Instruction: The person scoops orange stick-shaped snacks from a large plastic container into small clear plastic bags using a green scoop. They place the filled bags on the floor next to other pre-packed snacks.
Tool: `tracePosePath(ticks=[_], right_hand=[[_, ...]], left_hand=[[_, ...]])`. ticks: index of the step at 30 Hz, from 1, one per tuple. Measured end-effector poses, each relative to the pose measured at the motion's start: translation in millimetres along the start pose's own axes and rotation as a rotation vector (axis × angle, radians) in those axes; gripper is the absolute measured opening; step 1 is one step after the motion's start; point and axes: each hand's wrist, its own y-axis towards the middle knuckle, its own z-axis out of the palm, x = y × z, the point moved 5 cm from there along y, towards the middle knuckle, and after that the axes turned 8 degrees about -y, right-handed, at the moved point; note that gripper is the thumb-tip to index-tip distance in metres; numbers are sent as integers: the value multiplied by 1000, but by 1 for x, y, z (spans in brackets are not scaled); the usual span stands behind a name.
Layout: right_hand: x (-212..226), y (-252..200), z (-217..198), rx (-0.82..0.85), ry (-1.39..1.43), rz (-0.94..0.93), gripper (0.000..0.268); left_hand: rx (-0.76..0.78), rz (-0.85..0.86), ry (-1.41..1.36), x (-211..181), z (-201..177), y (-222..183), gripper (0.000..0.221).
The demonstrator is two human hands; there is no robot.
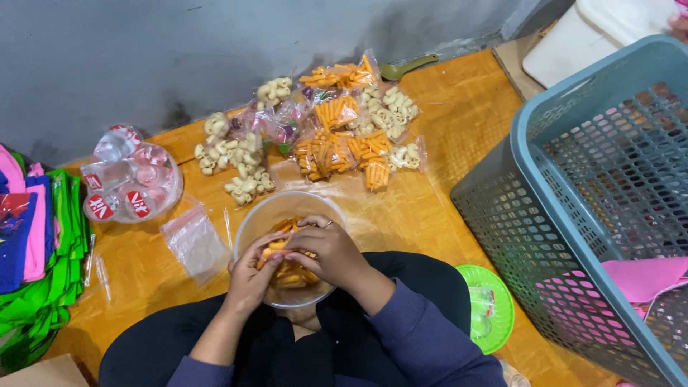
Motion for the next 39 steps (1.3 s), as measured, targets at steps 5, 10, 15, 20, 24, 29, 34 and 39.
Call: tracePosePath(ticks=[5,10,15,20,24,29,34,39], right_hand=[[-2,-1,-1,36,-98,-12,8],[-12,-4,3,66,-181,10,9],[-27,-2,-2,120,89,262,10],[-23,2,-6,120,83,311,7],[-21,1,-3,72,106,323,6],[-12,5,-3,57,151,333,7],[-9,4,-2,48,195,371,8],[-16,2,-4,10,215,472,30]], left_hand=[[44,-71,-87,-10,1,-4,25],[21,117,-343,-29,-1,-6,13],[35,-167,-34,-5,-3,0,19],[78,-243,7,28,3,0,40],[-62,12,-215,-3,1,1,17],[-77,56,-392,7,0,0,12],[-110,45,-527,25,0,2,10],[-112,53,-535,34,-3,4,15]])
